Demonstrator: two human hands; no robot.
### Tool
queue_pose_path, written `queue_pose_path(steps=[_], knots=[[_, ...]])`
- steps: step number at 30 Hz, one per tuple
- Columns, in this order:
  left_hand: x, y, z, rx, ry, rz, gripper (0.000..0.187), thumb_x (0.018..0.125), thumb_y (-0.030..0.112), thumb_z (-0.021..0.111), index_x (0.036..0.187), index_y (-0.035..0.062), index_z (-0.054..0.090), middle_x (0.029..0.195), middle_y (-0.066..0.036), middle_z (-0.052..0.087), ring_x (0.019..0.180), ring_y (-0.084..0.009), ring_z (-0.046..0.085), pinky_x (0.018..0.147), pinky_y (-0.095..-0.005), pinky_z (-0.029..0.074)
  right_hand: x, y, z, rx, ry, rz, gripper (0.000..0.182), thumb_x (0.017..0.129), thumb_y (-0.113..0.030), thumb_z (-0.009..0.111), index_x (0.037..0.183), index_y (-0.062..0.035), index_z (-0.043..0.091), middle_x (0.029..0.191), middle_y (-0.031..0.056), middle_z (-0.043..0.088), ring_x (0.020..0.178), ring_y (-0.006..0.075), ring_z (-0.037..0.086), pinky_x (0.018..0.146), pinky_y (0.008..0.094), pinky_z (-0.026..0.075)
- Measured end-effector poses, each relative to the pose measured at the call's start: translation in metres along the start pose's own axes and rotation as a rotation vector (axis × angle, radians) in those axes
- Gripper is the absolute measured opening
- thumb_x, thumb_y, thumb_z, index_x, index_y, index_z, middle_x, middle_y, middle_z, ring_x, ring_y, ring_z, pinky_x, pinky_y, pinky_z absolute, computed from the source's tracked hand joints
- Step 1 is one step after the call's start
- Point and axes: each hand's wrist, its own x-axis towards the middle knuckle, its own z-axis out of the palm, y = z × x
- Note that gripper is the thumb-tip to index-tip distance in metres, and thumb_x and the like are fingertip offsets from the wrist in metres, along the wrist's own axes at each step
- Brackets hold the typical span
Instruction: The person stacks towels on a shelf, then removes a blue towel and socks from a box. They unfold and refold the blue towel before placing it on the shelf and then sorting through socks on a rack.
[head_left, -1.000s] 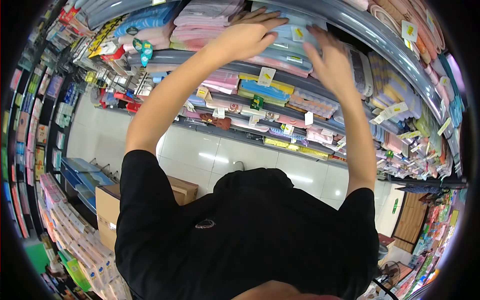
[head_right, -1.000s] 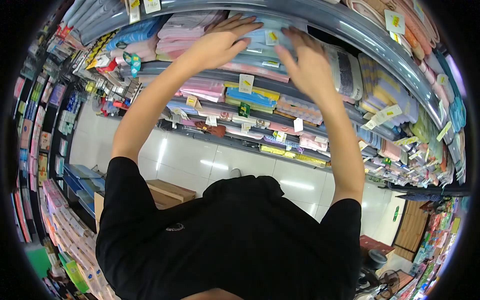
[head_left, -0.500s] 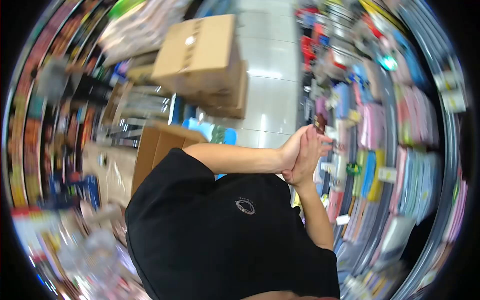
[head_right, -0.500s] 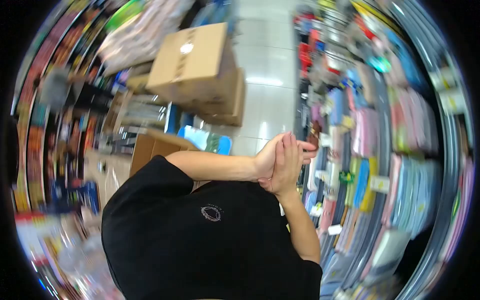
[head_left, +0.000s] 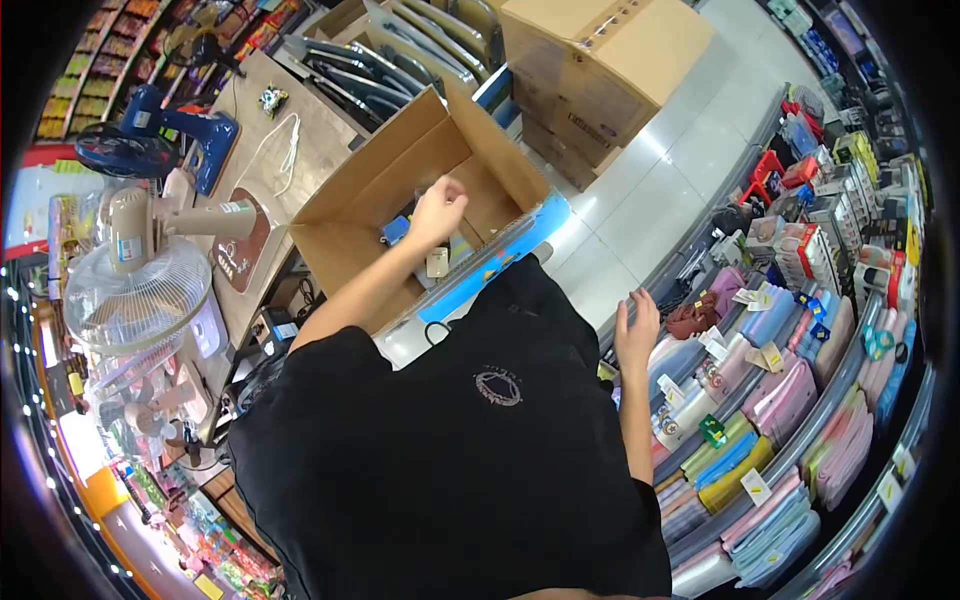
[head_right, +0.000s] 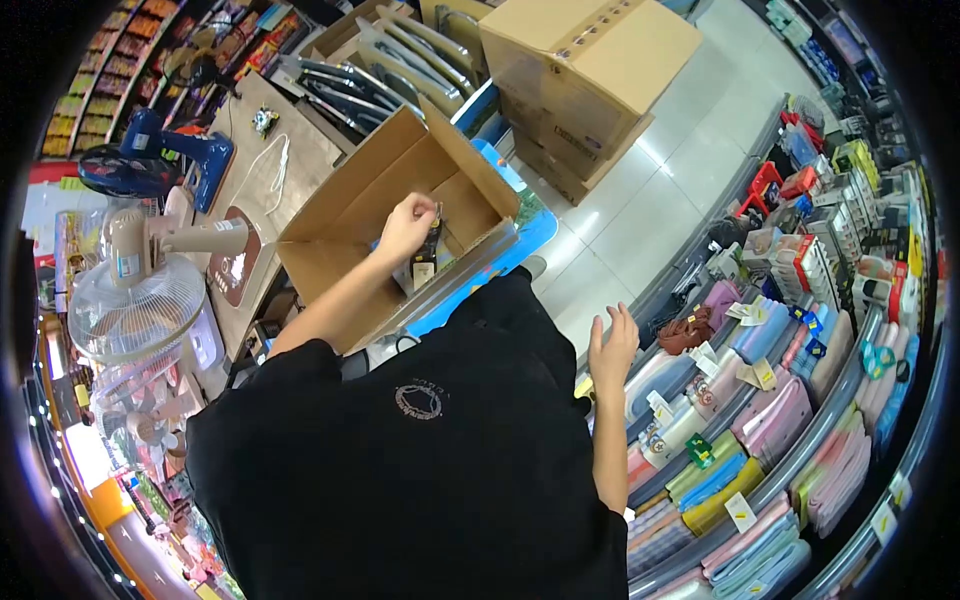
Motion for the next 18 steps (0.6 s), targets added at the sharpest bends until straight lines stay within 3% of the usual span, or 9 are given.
queue_pose_path(steps=[2, 4, 5, 7, 10, 13, 16, 18], knots=[[0.038, -0.08, 0.009, 0.025, -0.126, -0.384, 0.017, 0.079, 0.017, 0.062, 0.085, 0.001, 0.063, 0.078, -0.01, 0.065, 0.071, -0.0165, 0.062, 0.063, -0.0319, 0.049, 0.016, 0.003, 0.005, -0.023, -0.033, 0.033, 0.03, 0.089, -0.02, 0.059, 0.112, -0.0009, 0.058, 0.122, 0.0208, 0.057, 0.113, 0.0376, 0.052, 0.097, 0.0442, 0.039], [0.066, -0.154, 0.012, 0.158, -0.259, -0.493, 0.015, 0.077, 0.015, 0.063, 0.084, 0.0016, 0.065, 0.079, -0.01, 0.066, 0.071, -0.0198, 0.064, 0.063, -0.0361, 0.05, 0.03, 0.004, 0.009, 0.12, -0.206, 0.221, 0.032, 0.089, -0.022, 0.059, 0.112, 0.0008, 0.058, 0.115, 0.0214, 0.06, 0.108, 0.0375, 0.056, 0.093, 0.0431, 0.043], [0.075, -0.182, 0.012, 0.246, -0.248, -0.512, 0.032, 0.073, 0.029, 0.068, 0.084, -0.0014, 0.07, 0.092, -0.022, 0.068, 0.088, -0.0311, 0.067, 0.077, -0.0375, 0.051, 0.037, -0.001, 0.011, 0.109, -0.222, 0.212, 0.035, 0.089, -0.024, 0.06, 0.112, 0.0025, 0.058, 0.108, 0.0219, 0.063, 0.101, 0.036, 0.061, 0.087, 0.0417, 0.047], [0.09, -0.258, 0.033, 0.234, -0.243, -0.555, 0.034, 0.071, 0.029, 0.071, 0.086, -0.0019, 0.069, 0.094, -0.022, 0.068, 0.092, -0.0312, 0.067, 0.08, -0.0375, 0.05, 0.045, 0.0, 0.023, 0.131, -0.303, 0.275, 0.036, 0.089, -0.024, 0.06, 0.113, 0.0024, 0.057, 0.106, 0.0221, 0.064, 0.099, 0.0348, 0.063, 0.085, 0.041, 0.048], [0.093, -0.286, 0.048, 0.214, -0.214, -0.678, 0.047, 0.066, 0.028, 0.079, 0.099, -0.003, 0.066, 0.107, -0.023, 0.065, 0.103, -0.0333, 0.063, 0.089, -0.0381, 0.048, 0.052, 0.003, 0.043, 0.149, -0.421, 0.357, 0.036, 0.089, -0.024, 0.061, 0.113, 0.0022, 0.057, 0.101, 0.0219, 0.065, 0.092, 0.0319, 0.066, 0.08, 0.0391, 0.05], [0.106, -0.292, 0.067, 0.301, -0.098, -0.63, 0.068, 0.064, 0.031, 0.082, 0.117, 0.0, 0.052, 0.118, -0.022, 0.061, 0.11, -0.0351, 0.059, 0.094, -0.0392, 0.047, 0.053, 0.006, 0.061, 0.179, -0.649, 0.397, 0.037, 0.088, -0.024, 0.063, 0.113, 0.0019, 0.056, 0.098, 0.0212, 0.067, 0.091, 0.0313, 0.066, 0.078, 0.0386, 0.051], [0.113, -0.331, 0.097, 0.133, -0.019, -0.641, 0.071, 0.062, 0.033, 0.083, 0.118, 0.0044, 0.05, 0.114, -0.021, 0.062, 0.109, -0.0344, 0.059, 0.092, -0.0386, 0.048, 0.061, 0.006, 0.066, 0.077, -0.85, 0.414, 0.036, 0.088, -0.024, 0.063, 0.113, 0.0008, 0.057, 0.099, 0.0212, 0.067, 0.091, 0.0318, 0.066, 0.078, 0.0385, 0.051], [0.11, -0.33, 0.105, 0.297, 0.074, -0.612, 0.069, 0.061, 0.033, 0.084, 0.117, 0.0059, 0.053, 0.113, -0.019, 0.063, 0.105, -0.0346, 0.06, 0.09, -0.0385, 0.049, 0.074, 0.003, 0.066, 0.069, -0.92, 0.429, 0.035, 0.087, -0.022, 0.063, 0.113, -0.0002, 0.057, 0.097, 0.0197, 0.067, 0.088, 0.0304, 0.067, 0.078, 0.0381, 0.051]])
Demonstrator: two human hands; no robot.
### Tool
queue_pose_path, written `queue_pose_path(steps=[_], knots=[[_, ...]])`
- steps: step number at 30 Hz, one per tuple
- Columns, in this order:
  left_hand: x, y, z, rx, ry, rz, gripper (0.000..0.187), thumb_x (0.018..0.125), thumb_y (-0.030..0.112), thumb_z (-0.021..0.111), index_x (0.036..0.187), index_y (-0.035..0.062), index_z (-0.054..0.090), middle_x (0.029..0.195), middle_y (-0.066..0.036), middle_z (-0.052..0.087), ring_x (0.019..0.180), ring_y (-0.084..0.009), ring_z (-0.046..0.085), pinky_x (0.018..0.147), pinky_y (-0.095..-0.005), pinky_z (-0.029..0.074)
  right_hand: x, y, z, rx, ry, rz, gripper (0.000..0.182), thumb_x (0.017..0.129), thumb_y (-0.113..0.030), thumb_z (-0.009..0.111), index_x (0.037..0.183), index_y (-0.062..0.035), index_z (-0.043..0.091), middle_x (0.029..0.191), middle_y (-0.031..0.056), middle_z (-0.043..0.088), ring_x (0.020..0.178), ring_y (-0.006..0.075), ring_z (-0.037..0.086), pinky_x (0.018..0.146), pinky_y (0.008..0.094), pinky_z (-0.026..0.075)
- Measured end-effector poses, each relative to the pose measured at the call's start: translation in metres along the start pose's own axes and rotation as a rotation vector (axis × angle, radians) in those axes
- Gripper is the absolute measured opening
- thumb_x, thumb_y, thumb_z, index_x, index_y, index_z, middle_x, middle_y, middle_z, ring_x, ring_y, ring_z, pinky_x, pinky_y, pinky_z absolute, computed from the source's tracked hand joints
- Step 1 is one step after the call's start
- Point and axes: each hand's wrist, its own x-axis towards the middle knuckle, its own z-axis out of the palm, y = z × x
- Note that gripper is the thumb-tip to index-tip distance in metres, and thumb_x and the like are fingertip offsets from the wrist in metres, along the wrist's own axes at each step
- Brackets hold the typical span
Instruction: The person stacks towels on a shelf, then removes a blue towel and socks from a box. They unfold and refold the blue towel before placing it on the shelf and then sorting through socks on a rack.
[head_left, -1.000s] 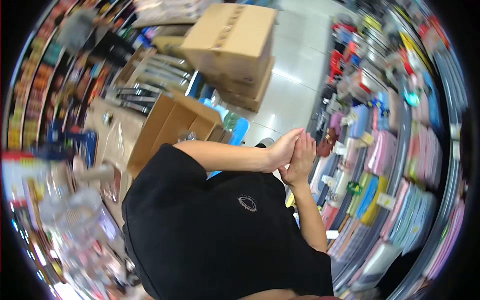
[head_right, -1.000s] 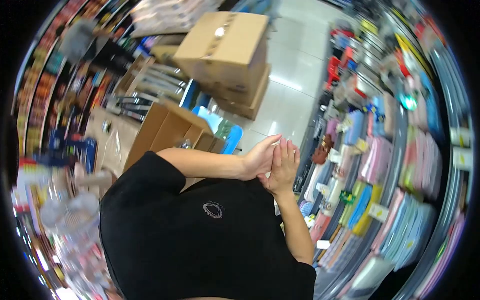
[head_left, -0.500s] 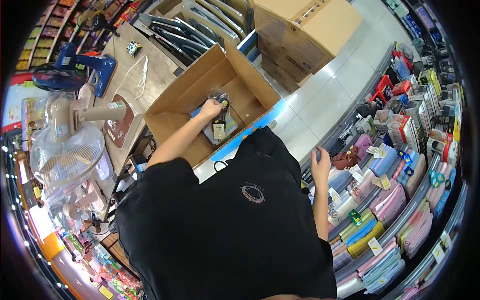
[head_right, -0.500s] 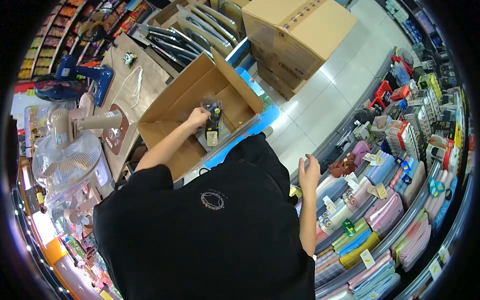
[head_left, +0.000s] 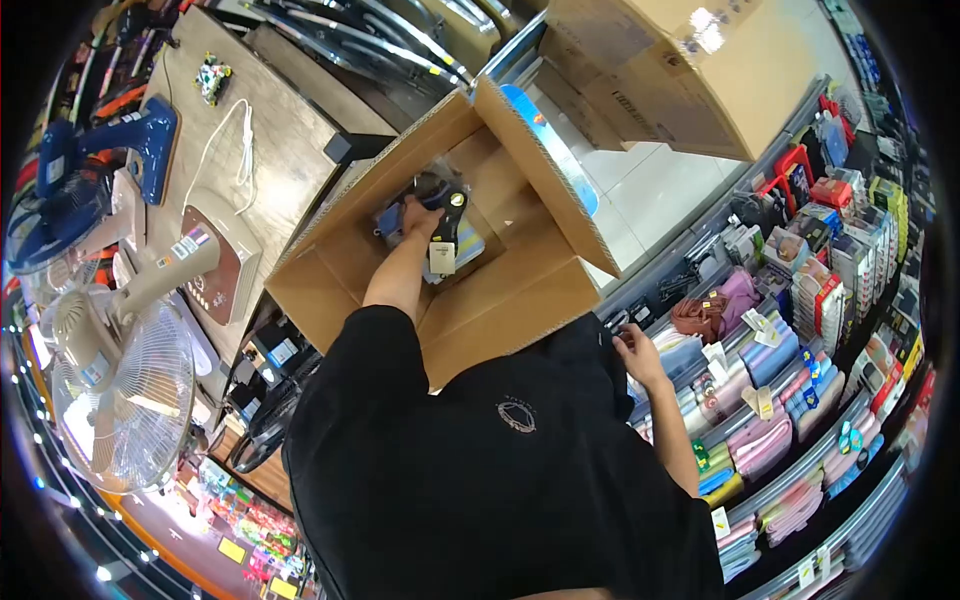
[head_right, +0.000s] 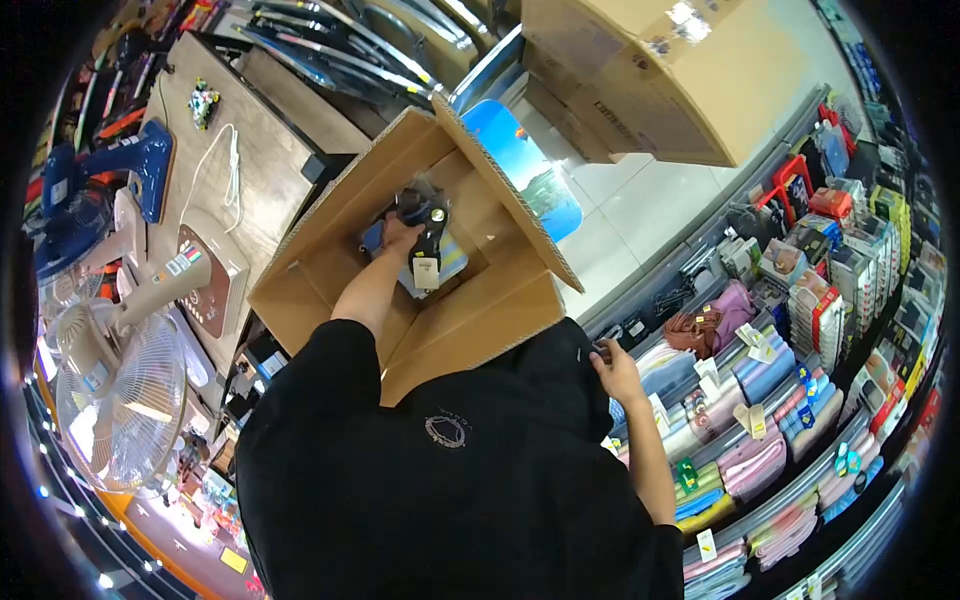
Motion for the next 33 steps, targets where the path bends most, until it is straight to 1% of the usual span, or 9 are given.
queue_pose_path(steps=[1, 9, 12, 15, 16, 21, 25, 31, 33], knots=[[-0.005, 0.005, 0.001, 0.118, 0.151, 0.035, 0.068, 0.059, 0.033, 0.084, 0.115, 0.0074, 0.055, 0.112, -0.018, 0.064, 0.102, -0.0348, 0.062, 0.088, -0.0385, 0.049, 0.003, -0.002, -0.004, -0.003, 0.005, 0.002, 0.034, 0.088, -0.021, 0.063, 0.113, 0.0002, 0.057, 0.095, 0.0185, 0.067, 0.086, 0.0288, 0.066, 0.076, 0.0371, 0.051], [-0.054, 0.025, 0.006, -0.192, -0.021, 0.134, 0.044, 0.07, 0.023, 0.079, 0.105, 0.0018, 0.06, 0.092, -0.015, 0.068, 0.083, -0.0276, 0.066, 0.075, -0.0368, 0.051, 0.05, -0.009, -0.02, -0.042, -0.073, -0.101, 0.027, 0.09, -0.017, 0.061, 0.109, 0.0014, 0.056, 0.085, 0.0135, 0.065, 0.076, 0.0199, 0.063, 0.071, 0.0315, 0.05], [-0.073, 0.018, 0.003, -0.795, -0.012, -0.014, 0.034, 0.08, 0.01, 0.073, 0.11, 0.0081, 0.058, 0.088, -0.009, 0.067, 0.084, -0.0177, 0.063, 0.071, -0.0308, 0.049, 0.07, -0.006, -0.022, -0.058, -0.077, -0.164, 0.027, 0.091, -0.015, 0.059, 0.112, 0.0016, 0.057, 0.078, 0.011, 0.064, 0.072, 0.0165, 0.06, 0.069, 0.0299, 0.049], [-0.076, -0.005, 0.001, -1.689, 0.034, -0.752, 0.029, 0.08, 0.014, 0.076, 0.097, 0.0201, 0.053, 0.074, 0.004, 0.056, 0.055, -0.0093, 0.045, 0.051, -0.0264, 0.037, 0.083, -0.012, -0.02, 0.045, -0.036, -0.128, 0.028, 0.09, -0.014, 0.058, 0.112, 0.0021, 0.058, 0.074, 0.0099, 0.062, 0.068, 0.0151, 0.057, 0.066, 0.0296, 0.047], [-0.072, -0.018, 0.002, -1.963, 0.048, -0.767, 0.031, 0.081, 0.013, 0.076, 0.09, 0.0218, 0.048, 0.069, 0.006, 0.05, 0.047, -0.0075, 0.036, 0.045, -0.0264, 0.031, 0.087, -0.011, -0.018, 0.046, -0.046, -0.139, 0.028, 0.09, -0.014, 0.058, 0.112, 0.0021, 0.058, 0.074, 0.0099, 0.062, 0.068, 0.0151, 0.057, 0.066, 0.0296, 0.047], [-0.049, -0.043, 0.028, -2.317, 0.418, -0.868, 0.027, 0.083, 0.018, 0.074, 0.1, 0.0171, 0.052, 0.075, 0.003, 0.056, 0.053, -0.0096, 0.045, 0.052, -0.0234, 0.047, 0.103, 0.026, -0.014, 0.035, -0.072, -0.142, 0.026, 0.09, -0.017, 0.058, 0.106, 0.0038, 0.061, 0.071, 0.0087, 0.06, 0.064, 0.0141, 0.055, 0.062, 0.0293, 0.045], [-0.023, -0.06, 0.055, -2.094, 0.437, -1.039, 0.037, 0.082, 0.024, 0.075, 0.112, 0.0156, 0.056, 0.099, -0.007, 0.059, 0.086, -0.0208, 0.056, 0.073, -0.0348, 0.053, 0.099, 0.046, -0.021, 0.095, -0.06, -0.089, 0.024, 0.091, -0.016, 0.058, 0.102, 0.0047, 0.06, 0.072, 0.0086, 0.062, 0.065, 0.0135, 0.06, 0.06, 0.0276, 0.047], [-0.009, -0.052, 0.048, -1.885, 0.172, -1.279, 0.048, 0.074, 0.037, 0.08, 0.11, 0.0148, 0.056, 0.101, -0.007, 0.056, 0.088, -0.0226, 0.054, 0.081, -0.0431, 0.047, 0.096, 0.051, -0.032, 0.148, -0.034, 0.058, 0.02, 0.093, -0.014, 0.058, 0.102, 0.0035, 0.059, 0.075, 0.0077, 0.063, 0.065, 0.013, 0.061, 0.059, 0.0255, 0.051], [0.016, -0.143, 0.185, -1.691, 0.127, -1.008, 0.049, 0.073, 0.04, 0.08, 0.107, 0.0144, 0.057, 0.097, -0.006, 0.054, 0.084, -0.0218, 0.052, 0.08, -0.0417, 0.046, 0.093, 0.047, -0.032, 0.177, -0.032, 0.055, 0.019, 0.093, -0.013, 0.058, 0.102, 0.004, 0.058, 0.075, 0.007, 0.062, 0.065, 0.0124, 0.06, 0.06, 0.0247, 0.051]])
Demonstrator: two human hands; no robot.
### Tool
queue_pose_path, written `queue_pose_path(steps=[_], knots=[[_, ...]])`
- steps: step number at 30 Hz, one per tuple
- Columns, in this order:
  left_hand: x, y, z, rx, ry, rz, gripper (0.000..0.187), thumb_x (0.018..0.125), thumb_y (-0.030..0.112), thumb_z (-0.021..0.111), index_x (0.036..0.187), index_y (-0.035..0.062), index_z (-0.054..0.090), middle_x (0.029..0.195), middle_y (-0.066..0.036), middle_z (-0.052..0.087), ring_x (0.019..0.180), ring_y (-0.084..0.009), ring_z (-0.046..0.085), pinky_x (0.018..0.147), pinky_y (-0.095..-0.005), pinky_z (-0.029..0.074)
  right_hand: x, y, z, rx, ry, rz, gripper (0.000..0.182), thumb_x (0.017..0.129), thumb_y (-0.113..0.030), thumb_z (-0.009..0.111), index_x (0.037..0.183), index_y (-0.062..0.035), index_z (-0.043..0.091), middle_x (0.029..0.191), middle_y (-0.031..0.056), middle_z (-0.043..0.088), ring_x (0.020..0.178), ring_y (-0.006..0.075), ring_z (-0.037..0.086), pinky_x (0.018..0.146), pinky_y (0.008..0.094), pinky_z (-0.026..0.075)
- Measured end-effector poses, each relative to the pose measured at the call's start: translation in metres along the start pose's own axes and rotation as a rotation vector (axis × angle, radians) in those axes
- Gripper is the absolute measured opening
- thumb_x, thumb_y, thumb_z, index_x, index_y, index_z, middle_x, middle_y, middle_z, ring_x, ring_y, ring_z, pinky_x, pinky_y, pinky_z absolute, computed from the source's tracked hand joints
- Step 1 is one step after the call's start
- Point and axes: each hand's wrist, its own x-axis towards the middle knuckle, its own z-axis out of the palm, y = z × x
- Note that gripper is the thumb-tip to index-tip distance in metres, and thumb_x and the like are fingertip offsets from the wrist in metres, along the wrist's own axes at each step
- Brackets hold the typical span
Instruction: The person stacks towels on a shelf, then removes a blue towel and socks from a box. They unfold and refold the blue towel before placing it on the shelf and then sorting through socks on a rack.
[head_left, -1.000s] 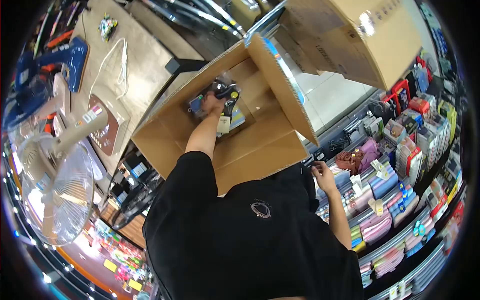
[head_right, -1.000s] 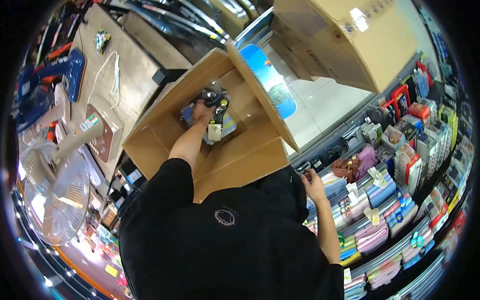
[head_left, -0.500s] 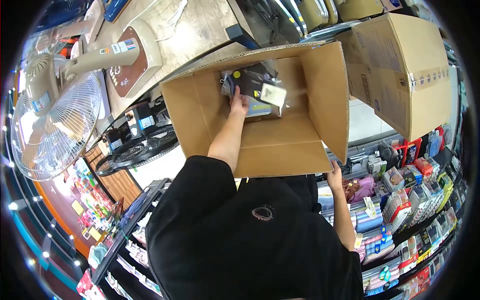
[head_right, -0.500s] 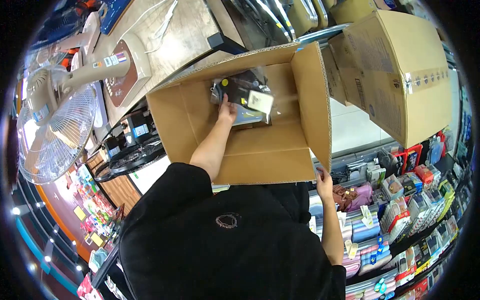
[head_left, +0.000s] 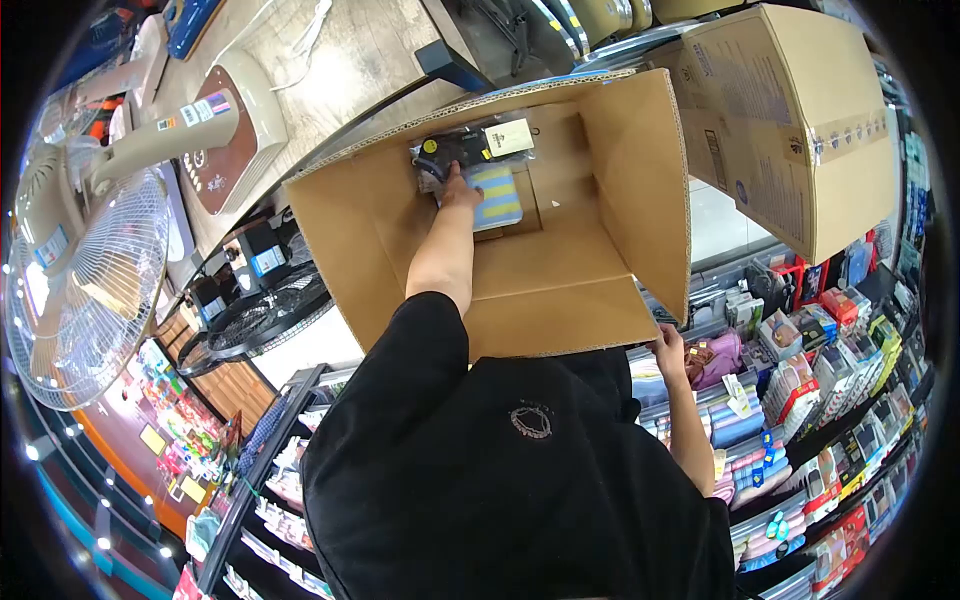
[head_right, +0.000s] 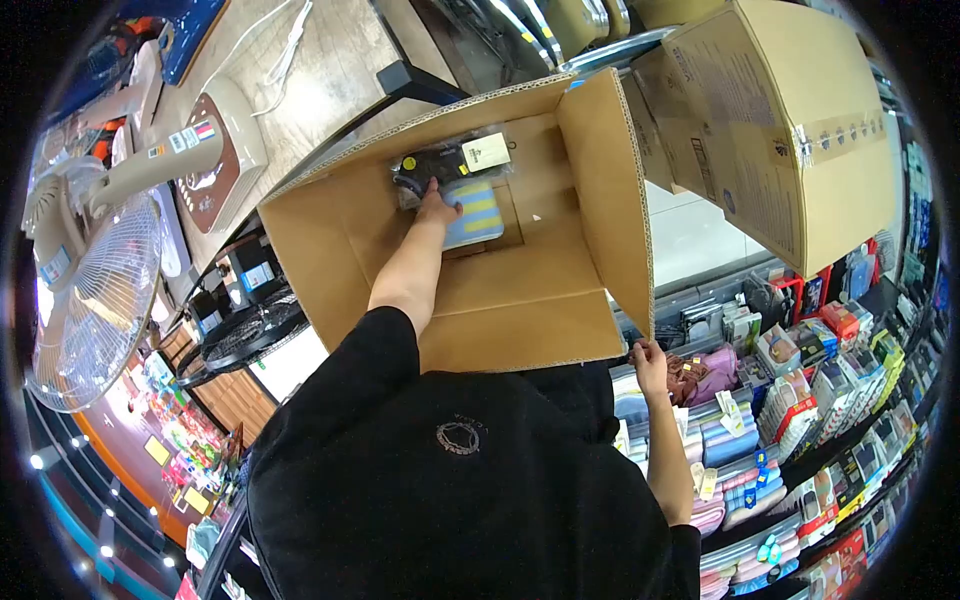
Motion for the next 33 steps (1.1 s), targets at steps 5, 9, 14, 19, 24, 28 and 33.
queue_pose_path(steps=[5, 9, 14, 19, 24, 28, 33], knots=[[-0.158, 0.073, 0.065, -0.258, 0.183, -0.357, 0.051, 0.068, 0.048, 0.081, 0.098, 0.0142, 0.058, 0.084, -0.001, 0.047, 0.073, -0.0174, 0.046, 0.079, -0.0388, 0.044, 0.0, 0.005, 0.009, 0.085, 0.041, -0.073, 0.019, 0.093, -0.013, 0.057, 0.101, 0.0041, 0.058, 0.074, 0.005, 0.06, 0.065, 0.0115, 0.059, 0.06, 0.0255, 0.051], [-0.154, 0.076, 0.065, -0.317, 0.052, -0.243, 0.045, 0.068, 0.051, 0.08, 0.091, 0.0198, 0.057, 0.078, 0.003, 0.042, 0.068, -0.0129, 0.04, 0.068, -0.0322, 0.041, 0.004, 0.015, 0.015, 0.068, 0.012, -0.069, 0.017, 0.092, -0.013, 0.057, 0.1, 0.0023, 0.06, 0.072, 0.0039, 0.06, 0.061, 0.01, 0.056, 0.058, 0.025, 0.049], [-0.144, 0.083, 0.073, -0.412, 0.038, -0.257, 0.039, 0.07, 0.049, 0.079, 0.092, 0.024, 0.057, 0.08, 0.005, 0.047, 0.07, -0.0113, 0.041, 0.058, -0.0281, 0.037, 0.005, 0.009, 0.007, -0.056, -0.035, -0.05, 0.019, 0.092, -0.015, 0.059, 0.101, 0.0015, 0.06, 0.074, 0.0052, 0.061, 0.062, 0.0102, 0.058, 0.056, 0.0245, 0.047], [-0.165, 0.097, 0.081, -0.268, 0.181, -0.131, 0.034, 0.072, 0.037, 0.078, 0.094, 0.0211, 0.058, 0.08, 0.003, 0.049, 0.066, -0.0115, 0.042, 0.052, -0.0274, 0.035, 0.01, 0.002, 0.009, 0.015, 0.028, -0.068, 0.02, 0.093, -0.017, 0.056, 0.103, 0.0011, 0.059, 0.074, 0.0058, 0.062, 0.062, 0.011, 0.059, 0.056, 0.0244, 0.046], [-0.182, 0.082, 0.05, -0.27, -0.001, -0.058, 0.032, 0.074, 0.035, 0.077, 0.081, 0.016, 0.053, 0.065, 0.003, 0.045, 0.053, -0.012, 0.04, 0.051, -0.0272, 0.037, 0.002, 0.0, 0.013, 0.095, 0.044, -0.108, 0.023, 0.093, -0.018, 0.055, 0.105, 0.001, 0.058, 0.08, 0.0084, 0.065, 0.065, 0.0114, 0.059, 0.058, 0.0239, 0.047], [-0.217, 0.088, 0.021, -0.142, -0.214, -0.103, 0.038, 0.077, 0.032, 0.076, 0.064, 0.0155, 0.044, 0.05, 0.004, 0.033, 0.042, -0.0119, 0.035, 0.041, -0.0267, 0.034, 0.0, 0.018, 0.022, 0.119, 0.081, -0.115, 0.024, 0.093, -0.018, 0.055, 0.108, -0.0001, 0.058, 0.085, 0.0109, 0.066, 0.066, 0.0123, 0.06, 0.057, 0.0244, 0.047], [-0.274, 0.101, -0.005, -0.074, -0.666, -0.041, 0.032, 0.079, 0.023, 0.07, 0.103, 0.0058, 0.058, 0.1, -0.01, 0.063, 0.092, -0.0253, 0.058, 0.088, -0.038, 0.045, -0.014, 0.063, 0.035, 0.214, 0.148, -0.115, 0.025, 0.093, -0.02, 0.055, 0.108, 0.0, 0.059, 0.082, 0.0116, 0.067, 0.063, 0.0136, 0.061, 0.053, 0.025, 0.047]])
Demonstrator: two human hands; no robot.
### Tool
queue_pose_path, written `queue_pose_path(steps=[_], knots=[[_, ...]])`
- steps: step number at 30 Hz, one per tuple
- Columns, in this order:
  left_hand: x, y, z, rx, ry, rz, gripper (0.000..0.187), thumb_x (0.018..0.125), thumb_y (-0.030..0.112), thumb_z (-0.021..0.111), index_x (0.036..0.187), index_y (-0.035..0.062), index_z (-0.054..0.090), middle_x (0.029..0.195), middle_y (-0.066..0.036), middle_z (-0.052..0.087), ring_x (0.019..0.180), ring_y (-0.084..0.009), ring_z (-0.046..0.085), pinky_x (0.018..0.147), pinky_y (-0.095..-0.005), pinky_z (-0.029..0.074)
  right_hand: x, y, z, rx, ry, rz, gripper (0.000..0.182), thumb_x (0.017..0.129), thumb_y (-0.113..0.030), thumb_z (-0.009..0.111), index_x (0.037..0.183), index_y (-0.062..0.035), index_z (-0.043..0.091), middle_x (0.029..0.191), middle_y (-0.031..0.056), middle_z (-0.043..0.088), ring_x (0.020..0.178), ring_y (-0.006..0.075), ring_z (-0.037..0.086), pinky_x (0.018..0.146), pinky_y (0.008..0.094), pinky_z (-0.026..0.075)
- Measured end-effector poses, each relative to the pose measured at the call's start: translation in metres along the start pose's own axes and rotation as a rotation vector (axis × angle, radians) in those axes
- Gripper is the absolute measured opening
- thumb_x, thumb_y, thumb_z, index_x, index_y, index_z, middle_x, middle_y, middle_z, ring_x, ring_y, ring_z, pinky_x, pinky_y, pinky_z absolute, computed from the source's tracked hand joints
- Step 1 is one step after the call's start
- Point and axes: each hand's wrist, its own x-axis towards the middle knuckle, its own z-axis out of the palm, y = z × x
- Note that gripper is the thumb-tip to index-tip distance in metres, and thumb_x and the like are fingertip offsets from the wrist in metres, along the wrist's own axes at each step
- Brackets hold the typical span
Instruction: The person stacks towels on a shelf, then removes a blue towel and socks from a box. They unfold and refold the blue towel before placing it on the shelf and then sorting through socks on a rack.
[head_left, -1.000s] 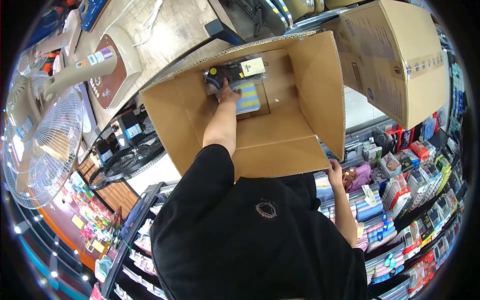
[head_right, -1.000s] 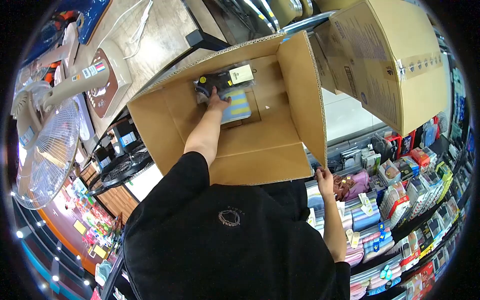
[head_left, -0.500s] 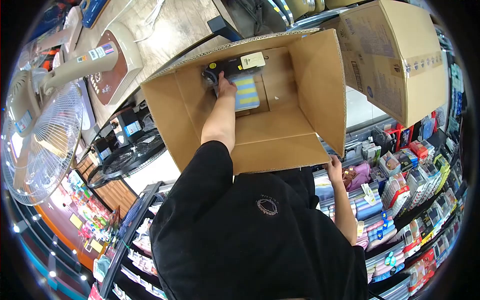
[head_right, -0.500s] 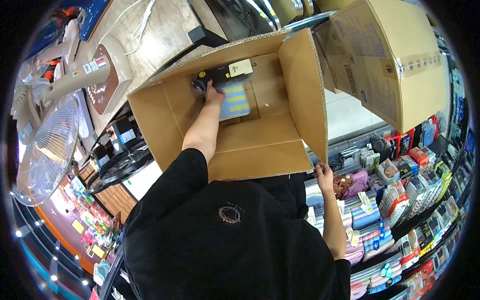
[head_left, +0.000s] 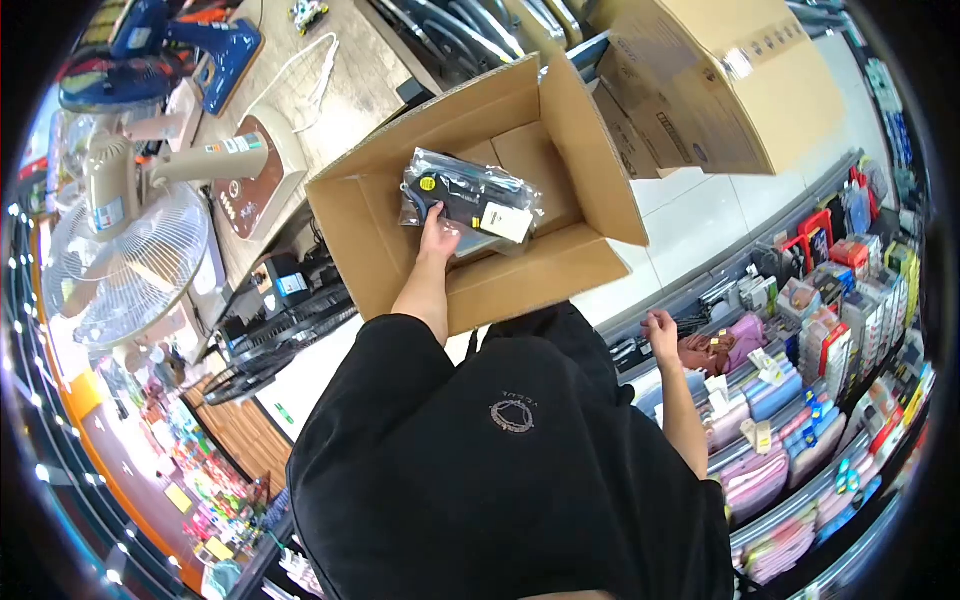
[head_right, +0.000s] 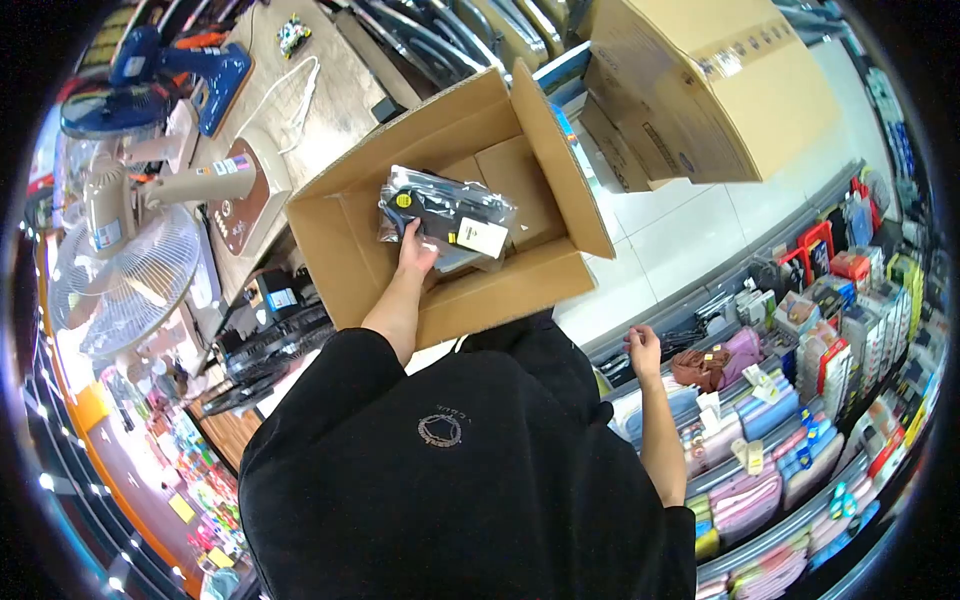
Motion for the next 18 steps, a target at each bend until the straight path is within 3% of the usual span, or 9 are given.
queue_pose_path(steps=[1, 4, 5, 8, 10, 12, 14, 15, 18], knots=[[0.0, 0.003, -0.001, -0.01, -0.084, -0.018, 0.035, 0.08, 0.02, 0.067, 0.11, 0.0051, 0.057, 0.112, -0.011, 0.062, 0.105, -0.027, 0.056, 0.098, -0.0406, 0.041, -0.004, 0.012, 0.001, -0.003, 0.022, -0.004, 0.025, 0.093, -0.021, 0.055, 0.107, 0.0002, 0.059, 0.082, 0.0118, 0.067, 0.061, 0.0136, 0.061, 0.053, 0.0251, 0.046], [-0.031, 0.019, 0.038, 0.074, -0.259, -0.015, 0.032, 0.078, 0.015, 0.064, 0.108, 0.0069, 0.057, 0.113, -0.01, 0.061, 0.107, -0.0266, 0.055, 0.102, -0.0426, 0.039, -0.012, 0.048, 0.002, 0.067, 0.09, -0.067, 0.022, 0.094, -0.019, 0.054, 0.103, 0.0009, 0.059, 0.082, 0.0101, 0.066, 0.061, 0.0127, 0.06, 0.052, 0.025, 0.046], [-0.027, 0.025, 0.04, 0.181, -0.316, 0.011, 0.049, 0.074, 0.025, 0.068, 0.118, 0.0074, 0.056, 0.119, -0.008, 0.061, 0.113, -0.0289, 0.053, 0.106, -0.0439, 0.035, -0.018, 0.05, 0.004, 0.147, 0.124, -0.093, 0.022, 0.094, -0.018, 0.054, 0.103, 0.0009, 0.059, 0.082, 0.0097, 0.066, 0.062, 0.0125, 0.06, 0.054, 0.0249, 0.047], [-0.051, 0.044, 0.09, 0.385, -0.479, -0.04, 0.056, 0.068, 0.025, 0.07, 0.118, 0.0054, 0.056, 0.119, -0.009, 0.061, 0.114, -0.0305, 0.053, 0.105, -0.0476, 0.035, -0.041, 0.011, 0.001, 0.303, 0.201, -0.159, 0.021, 0.094, -0.016, 0.053, 0.104, 0.0018, 0.059, 0.085, 0.0092, 0.066, 0.069, 0.0133, 0.062, 0.06, 0.025, 0.049], [-0.072, 0.049, 0.127, 0.419, -0.689, 0.039, 0.059, 0.066, 0.023, 0.072, 0.12, 0.0056, 0.056, 0.123, -0.009, 0.06, 0.117, -0.0318, 0.051, 0.105, -0.0484, 0.035, -0.062, -0.028, -0.005, 0.336, 0.292, -0.367, 0.018, 0.093, -0.011, 0.055, 0.103, 0.0032, 0.058, 0.091, 0.0103, 0.066, 0.086, 0.0155, 0.063, 0.072, 0.0279, 0.052], [-0.105, 0.053, 0.169, 0.416, -0.829, 0.086, 0.046, 0.073, 0.022, 0.072, 0.114, 0.0072, 0.058, 0.112, -0.008, 0.063, 0.106, -0.0287, 0.057, 0.098, -0.047, 0.043, -0.089, -0.082, -0.011, 0.339, 0.34, -0.445, 0.017, 0.093, -0.01, 0.055, 0.105, 0.0024, 0.058, 0.094, 0.0102, 0.066, 0.087, 0.0157, 0.063, 0.076, 0.0279, 0.051], [-0.166, 0.041, 0.236, 0.435, -0.948, 0.093, 0.025, 0.083, 0.022, 0.068, 0.103, 0.0099, 0.058, 0.095, -0.007, 0.063, 0.091, -0.0233, 0.061, 0.08, -0.0412, 0.053, -0.12, -0.143, -0.017, 0.323, 0.355, -0.628, 0.021, 0.091, -0.009, 0.058, 0.109, 0.0006, 0.058, 0.1, 0.0105, 0.065, 0.092, 0.0171, 0.063, 0.083, 0.0292, 0.048], [-0.173, 0.036, 0.26, 0.364, -1.083, -0.004, 0.013, 0.091, 0.021, 0.06, 0.093, 0.0091, 0.056, 0.081, -0.008, 0.059, 0.078, -0.0199, 0.061, 0.064, -0.0331, 0.055, -0.137, -0.172, -0.019, 0.327, 0.353, -0.729, 0.024, 0.089, -0.01, 0.06, 0.111, -0.0004, 0.058, 0.104, 0.0108, 0.064, 0.095, 0.0182, 0.062, 0.086, 0.0303, 0.047], [-0.21, 0.006, 0.309, 0.393, -1.235, 0.045, 0.016, 0.092, 0.022, 0.059, 0.091, 0.0068, 0.054, 0.084, -0.011, 0.058, 0.073, -0.0225, 0.061, 0.061, -0.0294, 0.053, -0.184, -0.24, -0.032, 0.233, 0.378, -0.996, 0.038, 0.082, -0.015, 0.067, 0.116, -0.0022, 0.056, 0.112, 0.0116, 0.061, 0.105, 0.0217, 0.058, 0.091, 0.0335, 0.044]])
